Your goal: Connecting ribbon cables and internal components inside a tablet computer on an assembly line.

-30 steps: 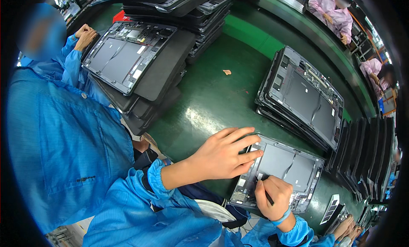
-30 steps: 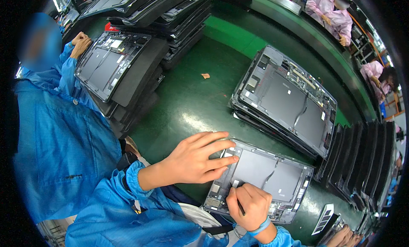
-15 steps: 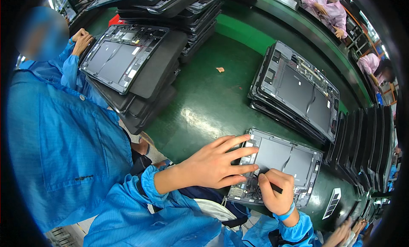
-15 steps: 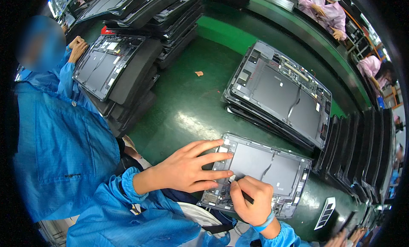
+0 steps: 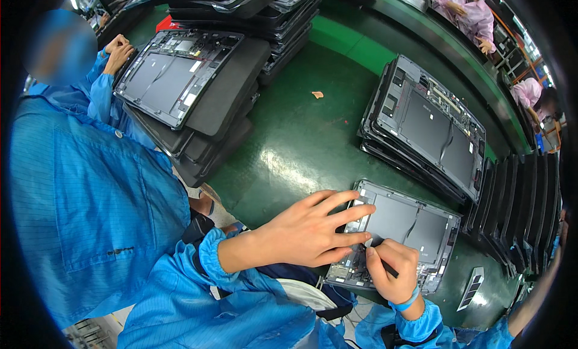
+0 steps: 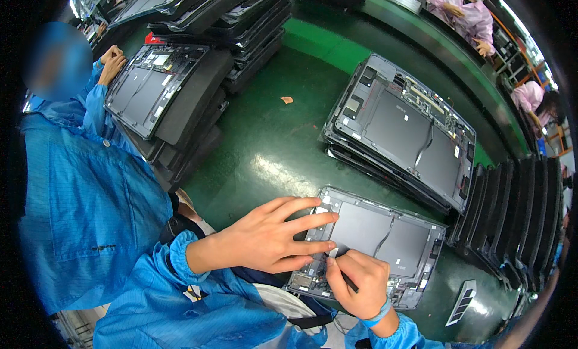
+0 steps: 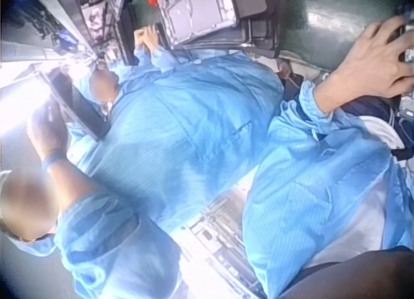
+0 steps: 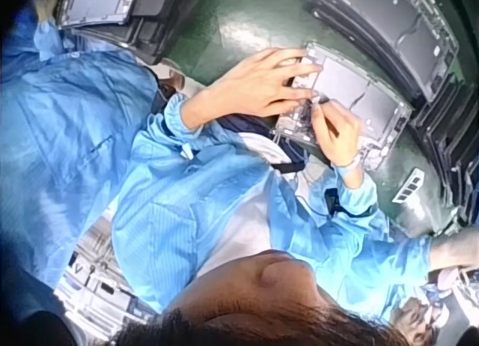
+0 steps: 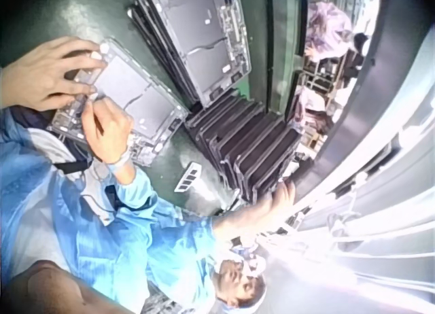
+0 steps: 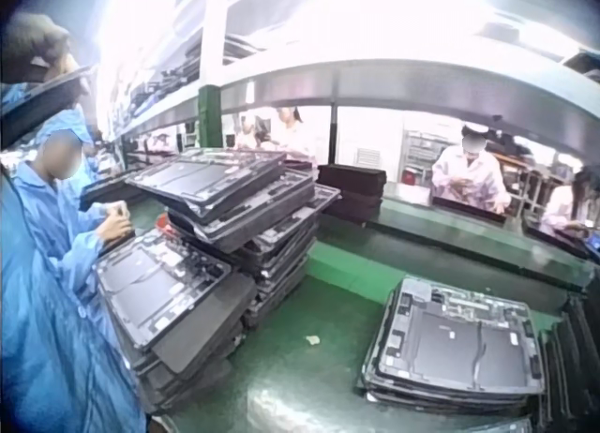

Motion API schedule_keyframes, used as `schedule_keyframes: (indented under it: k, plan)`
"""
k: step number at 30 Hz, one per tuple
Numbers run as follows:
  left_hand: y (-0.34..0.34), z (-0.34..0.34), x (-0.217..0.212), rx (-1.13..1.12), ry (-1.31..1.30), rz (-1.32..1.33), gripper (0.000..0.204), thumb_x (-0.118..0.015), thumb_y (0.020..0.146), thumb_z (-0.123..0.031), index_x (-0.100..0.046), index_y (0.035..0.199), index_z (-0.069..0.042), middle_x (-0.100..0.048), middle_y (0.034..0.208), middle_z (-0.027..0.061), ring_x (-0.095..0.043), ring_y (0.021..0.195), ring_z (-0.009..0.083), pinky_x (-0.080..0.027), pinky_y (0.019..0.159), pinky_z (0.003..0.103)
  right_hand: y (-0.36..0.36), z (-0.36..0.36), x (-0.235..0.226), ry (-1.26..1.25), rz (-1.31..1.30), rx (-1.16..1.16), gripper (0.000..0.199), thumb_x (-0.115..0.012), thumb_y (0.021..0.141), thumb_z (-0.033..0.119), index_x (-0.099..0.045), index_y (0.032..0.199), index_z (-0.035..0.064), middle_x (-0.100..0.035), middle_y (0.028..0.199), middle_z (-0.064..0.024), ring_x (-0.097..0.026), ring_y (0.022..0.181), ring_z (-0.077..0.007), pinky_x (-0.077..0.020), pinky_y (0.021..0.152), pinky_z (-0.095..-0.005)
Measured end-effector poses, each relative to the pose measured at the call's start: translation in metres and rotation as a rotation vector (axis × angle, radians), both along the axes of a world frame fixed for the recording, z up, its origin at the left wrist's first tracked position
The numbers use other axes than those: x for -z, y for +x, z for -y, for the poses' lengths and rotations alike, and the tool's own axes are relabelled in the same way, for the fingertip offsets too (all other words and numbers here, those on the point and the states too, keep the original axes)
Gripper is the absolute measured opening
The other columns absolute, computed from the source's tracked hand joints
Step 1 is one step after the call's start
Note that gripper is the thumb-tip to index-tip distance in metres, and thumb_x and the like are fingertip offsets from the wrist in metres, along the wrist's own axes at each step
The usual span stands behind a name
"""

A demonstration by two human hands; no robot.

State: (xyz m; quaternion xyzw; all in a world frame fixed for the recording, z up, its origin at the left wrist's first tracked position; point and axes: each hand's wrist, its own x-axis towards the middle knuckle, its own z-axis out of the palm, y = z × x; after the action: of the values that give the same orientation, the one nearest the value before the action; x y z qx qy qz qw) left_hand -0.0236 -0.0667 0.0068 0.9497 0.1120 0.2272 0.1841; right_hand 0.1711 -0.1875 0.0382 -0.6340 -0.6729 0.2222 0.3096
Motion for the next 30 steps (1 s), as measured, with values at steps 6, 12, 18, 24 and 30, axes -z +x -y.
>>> schedule_keyframes:
  k: [6, 12, 18, 24, 30]
  plan:
    - [0.0, 0.001, 0.0, -0.007, -0.007, 0.008, 0.038, -0.069, 0.084, -0.033, -0.069, 0.122, -0.026, -0.05, 0.144, 0.0037, -0.048, 0.131, 0.0292, -0.044, 0.102, 0.041, 0.001, 0.002, 0.002, 0.047, 0.082, -0.064, 0.02, -0.07, 0.079, 0.005, -0.057, 0.063, 0.004, -0.051, 0.059, -0.0089, -0.053, 0.049, -0.0283, -0.04, 0.046, -0.038]
    - [0.0, 0.003, 0.007, 0.015, -0.01, 0.036, 0.037, -0.069, 0.085, -0.034, -0.069, 0.121, -0.026, -0.052, 0.142, 0.0025, -0.048, 0.132, 0.0293, -0.042, 0.105, 0.044, 0.004, 0.004, 0.005, 0.06, 0.079, -0.099, 0.021, -0.07, 0.076, 0.006, -0.056, 0.062, 0.0042, -0.05, 0.058, -0.0089, -0.053, 0.05, -0.0285, -0.0406, 0.048, -0.0384]
    - [-0.005, 0.011, 0.013, 0.066, -0.055, 0.025, 0.033, -0.064, 0.09, -0.041, -0.07, 0.121, -0.029, -0.056, 0.138, 0.0004, -0.047, 0.134, 0.0266, -0.034, 0.116, 0.05, 0.005, 0.005, -0.001, 0.04, 0.068, -0.05, 0.021, -0.069, 0.076, 0.005, -0.055, 0.061, 0.0038, -0.05, 0.058, -0.0093, -0.052, 0.049, -0.0294, -0.0396, 0.047, -0.0392]
    - [-0.004, 0.009, 0.012, 0.056, -0.049, 0.022, 0.035, -0.065, 0.089, -0.038, -0.069, 0.122, -0.03, -0.058, 0.137, -0.0003, -0.049, 0.132, 0.0261, -0.035, 0.115, 0.05, 0.019, 0.021, -0.005, -0.034, 0.017, 0.08, 0.022, -0.067, 0.076, 0.004, -0.054, 0.059, 0.0008, -0.049, 0.055, -0.0108, -0.05, 0.046, -0.0301, -0.037, 0.046, -0.0394]
    - [-0.005, 0.01, 0.012, 0.048, -0.05, 0.009, 0.036, -0.066, 0.087, -0.037, -0.071, 0.122, -0.031, -0.058, 0.137, 0.0, -0.05, 0.132, 0.0257, -0.034, 0.115, 0.05, 0.019, 0.027, -0.008, -0.05, 0.086, 0.133, 0.023, -0.066, 0.078, 0.004, -0.054, 0.059, 0.0, -0.05, 0.055, -0.0114, -0.049, 0.045, -0.0304, -0.0361, 0.045, -0.0393]
